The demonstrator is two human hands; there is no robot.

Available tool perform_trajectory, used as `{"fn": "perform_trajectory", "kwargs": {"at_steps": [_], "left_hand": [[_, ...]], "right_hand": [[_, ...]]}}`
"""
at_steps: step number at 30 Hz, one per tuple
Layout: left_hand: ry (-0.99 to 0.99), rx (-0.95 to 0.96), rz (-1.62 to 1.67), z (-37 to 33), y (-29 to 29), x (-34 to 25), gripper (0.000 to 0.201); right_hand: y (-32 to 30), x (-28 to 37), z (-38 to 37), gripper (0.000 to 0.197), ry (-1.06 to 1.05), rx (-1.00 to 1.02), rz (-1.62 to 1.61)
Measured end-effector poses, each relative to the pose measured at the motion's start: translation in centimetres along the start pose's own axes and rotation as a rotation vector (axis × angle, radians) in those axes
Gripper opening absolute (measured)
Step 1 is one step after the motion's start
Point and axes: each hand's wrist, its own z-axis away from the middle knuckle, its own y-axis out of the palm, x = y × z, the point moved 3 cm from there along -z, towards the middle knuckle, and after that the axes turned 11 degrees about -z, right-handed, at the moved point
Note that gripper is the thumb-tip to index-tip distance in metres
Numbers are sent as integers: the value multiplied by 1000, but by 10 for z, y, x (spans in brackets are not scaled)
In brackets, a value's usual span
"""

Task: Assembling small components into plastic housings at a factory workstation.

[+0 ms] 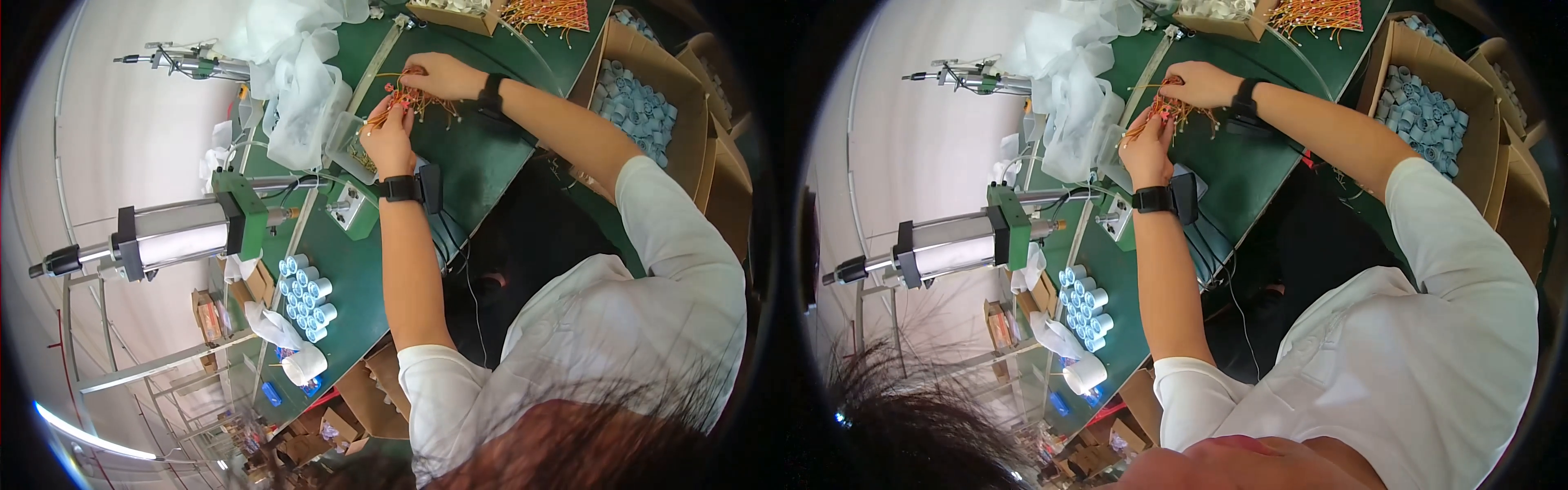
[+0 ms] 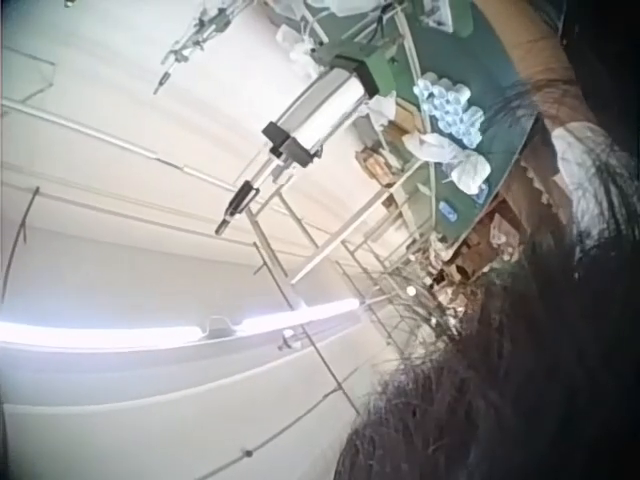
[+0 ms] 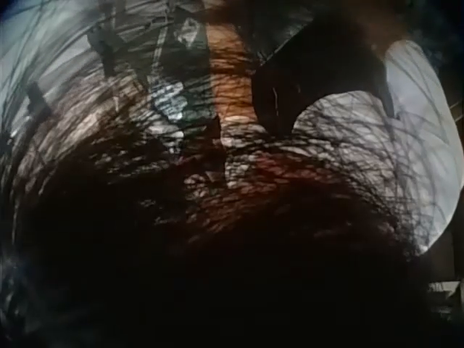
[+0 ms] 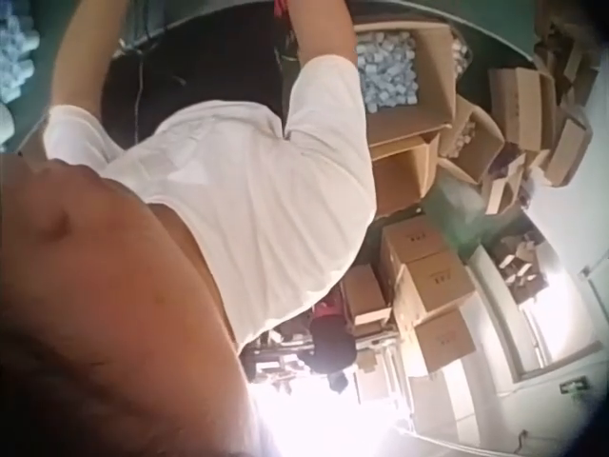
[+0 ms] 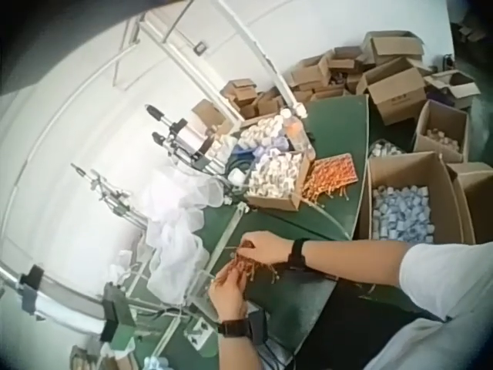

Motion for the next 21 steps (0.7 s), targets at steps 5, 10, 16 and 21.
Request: {"fn": "perform_trajectory", "kwargs": {"at_steps": [5, 10, 16, 21], "left_hand": [[42, -42, -389, -26, -2, 0, 30], [77, 1, -466, -42, -7, 7, 30], [205, 94, -606, -53, 2, 11, 30], [348, -55, -970, -50, 8, 8, 22]], "right_hand": [[-1, -6, -17, 41, -25, 153, 275], [-8, 13, -16, 45, -318, 143, 215], [-16, -4, -43, 38, -195, 457, 235], [-11, -12, -42, 31, -235, 368, 161]]}}
